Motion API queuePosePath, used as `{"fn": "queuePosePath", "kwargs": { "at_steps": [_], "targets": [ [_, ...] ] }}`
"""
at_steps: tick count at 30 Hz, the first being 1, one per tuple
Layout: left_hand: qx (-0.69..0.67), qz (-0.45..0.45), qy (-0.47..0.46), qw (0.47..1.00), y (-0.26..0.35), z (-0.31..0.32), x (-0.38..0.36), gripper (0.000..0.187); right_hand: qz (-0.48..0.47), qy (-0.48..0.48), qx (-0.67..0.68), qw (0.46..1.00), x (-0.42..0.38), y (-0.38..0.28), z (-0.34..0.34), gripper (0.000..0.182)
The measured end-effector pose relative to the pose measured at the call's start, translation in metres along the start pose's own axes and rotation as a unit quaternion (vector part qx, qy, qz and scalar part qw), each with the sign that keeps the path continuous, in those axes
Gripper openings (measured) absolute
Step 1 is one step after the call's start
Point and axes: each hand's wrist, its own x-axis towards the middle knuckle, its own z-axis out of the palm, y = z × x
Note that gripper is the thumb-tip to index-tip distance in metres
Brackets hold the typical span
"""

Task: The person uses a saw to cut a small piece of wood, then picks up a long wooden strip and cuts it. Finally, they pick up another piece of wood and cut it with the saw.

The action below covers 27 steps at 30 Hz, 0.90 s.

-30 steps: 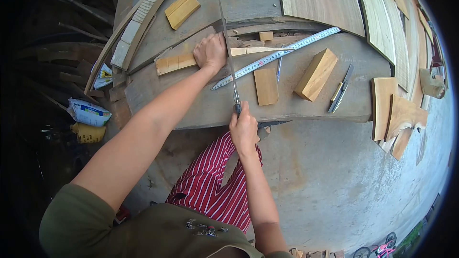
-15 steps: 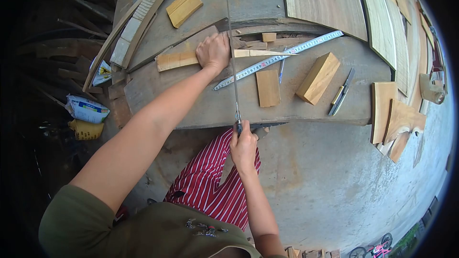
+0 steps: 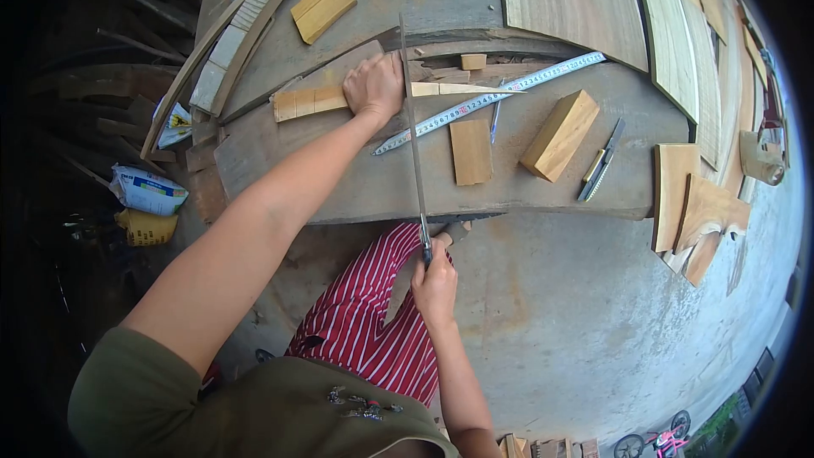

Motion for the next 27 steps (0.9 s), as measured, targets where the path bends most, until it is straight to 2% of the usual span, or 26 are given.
{"fn": "queuePosePath", "kwargs": {
  "at_steps": [1, 3, 6, 9, 11, 13, 16, 21, 24, 26, 27],
  "targets": [
    [0.001, 0.000, 0.005, 1.000, -0.002, 0.004, 0.000, 0.042, 0.015, -0.012, -0.003, 1.000, 0.027, -0.006, 0.006, 0.020],
    [0.010, 0.004, 0.013, 1.000, -0.006, 0.001, 0.003, 0.041, -0.013, 0.005, -0.003, 1.000, 0.077, -0.028, 0.012, 0.014],
    [-0.004, -0.010, -0.017, 1.000, 0.001, -0.009, 0.000, 0.048, -0.019, 0.034, -0.006, 0.999, 0.099, -0.036, 0.025, 0.011],
    [-0.011, -0.006, -0.012, 1.000, -0.001, -0.004, 0.000, 0.049, 0.016, 0.011, 0.043, 0.999, 0.047, -0.023, 0.014, 0.010],
    [-0.019, -0.010, -0.009, 1.000, -0.004, -0.001, 0.000, 0.049, -0.012, 0.020, 0.030, 0.999, -0.006, 0.006, 0.006, 0.013],
    [-0.017, 0.006, 0.005, 1.000, -0.006, 0.004, 0.001, 0.049, 0.004, -0.001, 0.016, 1.000, -0.032, 0.015, -0.007, 0.016],
    [-0.001, 0.006, -0.002, 1.000, -0.003, 0.002, 0.001, 0.044, 0.014, -0.005, 0.003, 1.000, -0.014, 0.005, -0.008, 0.017],
    [0.002, -0.004, 0.012, 1.000, -0.005, 0.001, 0.001, 0.045, -0.005, 0.016, 0.009, 1.000, 0.103, -0.038, 0.019, 0.012],
    [-0.005, 0.000, -0.008, 1.000, 0.000, -0.004, -0.002, 0.049, 0.018, 0.018, 0.041, 0.999, 0.091, -0.042, 0.019, 0.014],
    [-0.009, -0.005, 0.002, 1.000, -0.002, -0.003, 0.000, 0.048, 0.003, 0.017, 0.025, 1.000, 0.045, -0.025, 0.011, 0.008],
    [-0.021, -0.002, 0.003, 1.000, -0.005, 0.002, 0.001, 0.047, -0.009, 0.026, 0.046, 0.999, 0.015, -0.005, 0.012, 0.012]
  ]
}}
